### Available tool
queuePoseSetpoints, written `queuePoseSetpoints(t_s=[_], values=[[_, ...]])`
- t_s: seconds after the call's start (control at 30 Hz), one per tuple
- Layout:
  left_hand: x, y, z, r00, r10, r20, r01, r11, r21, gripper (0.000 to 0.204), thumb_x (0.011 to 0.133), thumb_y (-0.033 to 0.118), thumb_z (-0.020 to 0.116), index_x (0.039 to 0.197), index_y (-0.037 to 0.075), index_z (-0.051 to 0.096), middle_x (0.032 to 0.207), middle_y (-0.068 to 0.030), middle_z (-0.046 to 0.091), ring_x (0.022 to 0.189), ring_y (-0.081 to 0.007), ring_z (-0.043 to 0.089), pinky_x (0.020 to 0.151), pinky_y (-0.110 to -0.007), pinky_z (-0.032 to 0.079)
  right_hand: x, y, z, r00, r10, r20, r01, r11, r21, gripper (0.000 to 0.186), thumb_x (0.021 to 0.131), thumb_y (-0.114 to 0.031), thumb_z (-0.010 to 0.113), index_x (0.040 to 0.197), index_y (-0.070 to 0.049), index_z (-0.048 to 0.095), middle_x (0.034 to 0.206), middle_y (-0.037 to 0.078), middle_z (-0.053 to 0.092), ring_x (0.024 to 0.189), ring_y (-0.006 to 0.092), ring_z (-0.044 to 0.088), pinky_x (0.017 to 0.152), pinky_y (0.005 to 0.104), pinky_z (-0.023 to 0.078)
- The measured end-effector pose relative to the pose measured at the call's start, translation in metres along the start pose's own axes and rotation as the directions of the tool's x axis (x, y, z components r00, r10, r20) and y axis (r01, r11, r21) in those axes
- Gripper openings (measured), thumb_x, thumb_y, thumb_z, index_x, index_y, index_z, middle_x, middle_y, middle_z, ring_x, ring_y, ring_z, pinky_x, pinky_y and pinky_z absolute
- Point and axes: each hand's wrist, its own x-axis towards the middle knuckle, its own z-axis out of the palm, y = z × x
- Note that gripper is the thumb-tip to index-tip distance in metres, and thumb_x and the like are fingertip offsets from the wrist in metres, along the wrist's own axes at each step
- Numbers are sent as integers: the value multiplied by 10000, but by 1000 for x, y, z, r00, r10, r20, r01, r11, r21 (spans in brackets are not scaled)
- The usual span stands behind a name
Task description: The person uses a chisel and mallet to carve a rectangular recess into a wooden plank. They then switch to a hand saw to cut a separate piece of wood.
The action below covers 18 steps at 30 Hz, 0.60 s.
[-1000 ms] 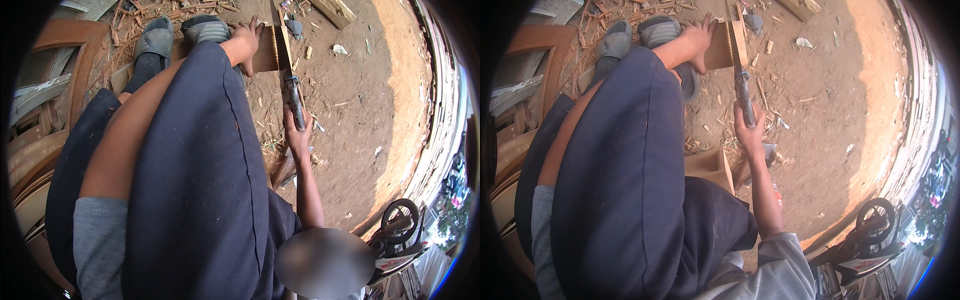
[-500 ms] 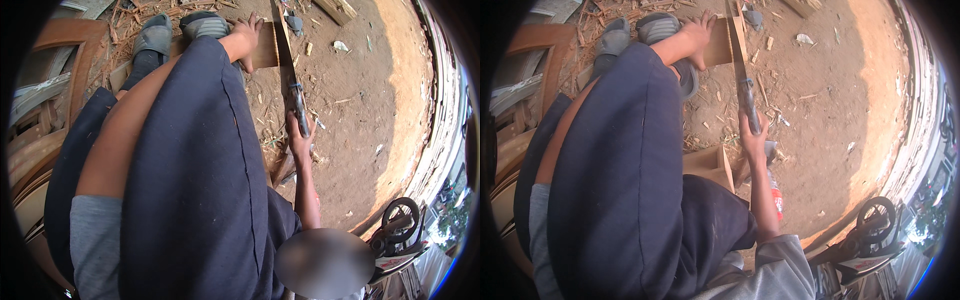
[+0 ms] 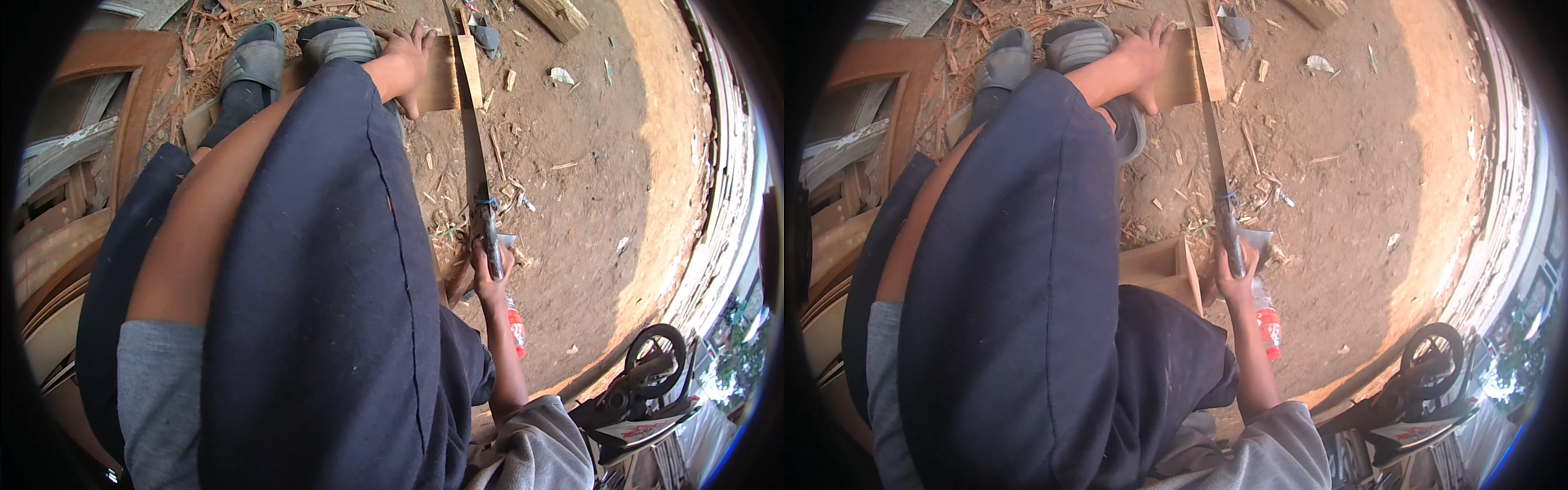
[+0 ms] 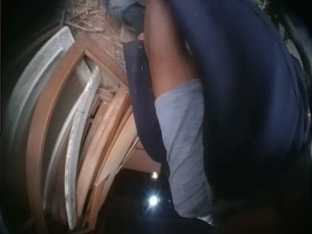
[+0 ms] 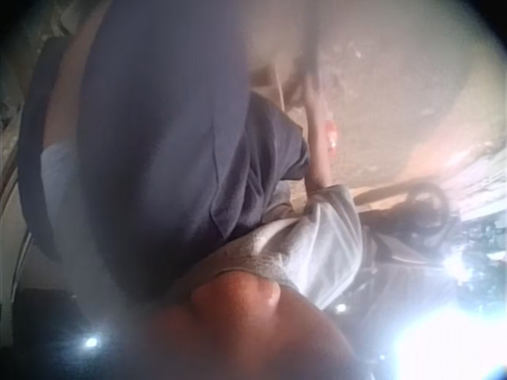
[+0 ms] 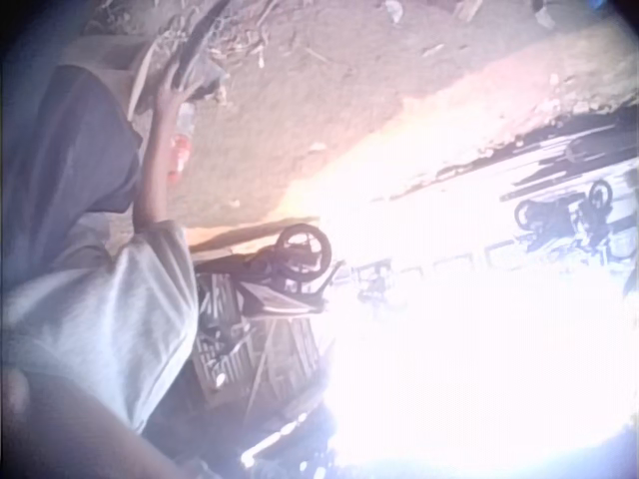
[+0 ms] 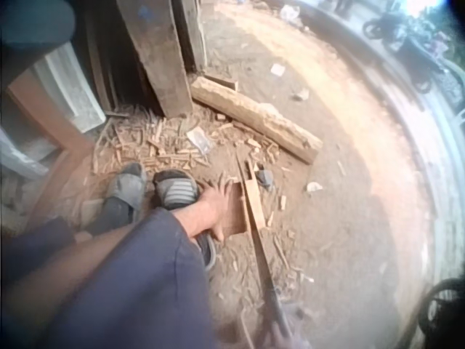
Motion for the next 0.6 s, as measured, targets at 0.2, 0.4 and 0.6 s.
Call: queuePoseSetpoints(t_s=[0.2,0.4,0.6], values=[[0,-1,-3,1000,-29,-3,28,999,-34,1364,459,671,714,1402,-89,86,1446,-321,93,1171,-419,426,793,-628,444,62,-18,19,998,53,-34,-45,978,203,204,862,-166,581,715,-35,526,577,-36,469,490,43,395,435,217,300],[4,-3,3,1000,12,-27,-12,1000,-26,1351,456,677,704,1398,-90,114,1424,-345,140,1118,-422,467,777,-630,448,27,-5,7,996,61,-62,-56,994,93,219,840,-202,590,719,-29,534,579,-28,469,502,56,403,451,231,317],[4,1,-4,993,-45,106,45,999,3,1428,456,768,681,1429,-8,-20,1495,-216,14,1273,-432,295,842,-661,397,-19,23,-15,976,216,35,-219,961,166,254,828,-255,596,762,-15,545,593,1,493,508,85,430,458,243,334]])
